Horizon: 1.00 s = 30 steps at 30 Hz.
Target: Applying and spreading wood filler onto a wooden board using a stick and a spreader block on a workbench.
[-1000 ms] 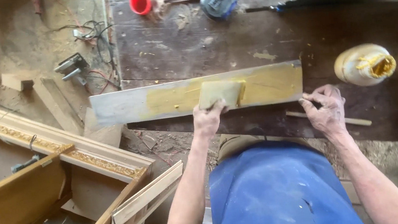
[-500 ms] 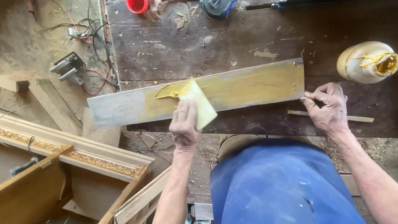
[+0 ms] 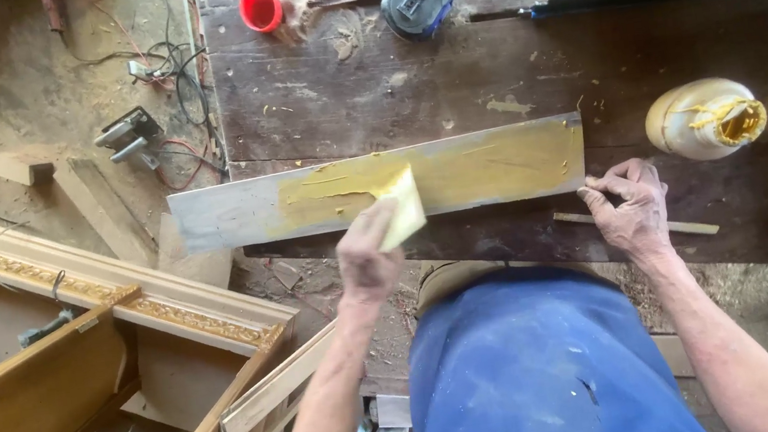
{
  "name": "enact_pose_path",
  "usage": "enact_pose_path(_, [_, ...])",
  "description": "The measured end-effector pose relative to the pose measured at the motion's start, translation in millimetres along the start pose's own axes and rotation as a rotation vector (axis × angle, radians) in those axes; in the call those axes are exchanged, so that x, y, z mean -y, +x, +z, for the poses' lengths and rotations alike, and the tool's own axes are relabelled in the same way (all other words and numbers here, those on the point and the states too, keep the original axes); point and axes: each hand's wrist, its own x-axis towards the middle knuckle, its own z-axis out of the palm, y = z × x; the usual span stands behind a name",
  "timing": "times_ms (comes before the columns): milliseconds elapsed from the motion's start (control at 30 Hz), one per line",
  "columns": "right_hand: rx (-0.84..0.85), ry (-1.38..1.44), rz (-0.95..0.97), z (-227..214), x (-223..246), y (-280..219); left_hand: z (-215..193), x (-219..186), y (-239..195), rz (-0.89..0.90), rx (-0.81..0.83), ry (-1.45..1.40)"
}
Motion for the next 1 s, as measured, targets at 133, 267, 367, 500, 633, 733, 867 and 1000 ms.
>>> enact_pose_path(133, [-0.006,0.010,0.014,5,-1,1,-73,52,25,-1.002,-0.165,-0.450])
enact_pose_path(267, [-0.011,-0.004,0.048,5,-3,-1,-55,136,-18,-1.291,-0.352,-0.986])
enact_pose_path(367, [-0.004,0.000,0.044,5,-1,2,-31,99,-9,-1.317,-0.381,-1.189])
enact_pose_path(500, [-0.003,0.003,0.034,2,4,-1,30,21,24,-1.184,0.202,-0.541])
enact_pose_path(633, [0.005,0.018,0.005,-2,8,1,80,-2,-3,-1.168,0.056,-0.936])
enact_pose_path(733, [0.014,0.013,0.013,-1,5,4,4,34,-15,-1.203,-0.163,-1.116])
enact_pose_path(867, [-0.008,-0.003,0.030,5,-7,-1,-105,78,-7,-1.357,-0.591,-0.932])
enact_pose_path(1000, [0.005,-0.002,0.037,3,-2,-1,-77,89,-36,-1.388,-0.467,-0.980])
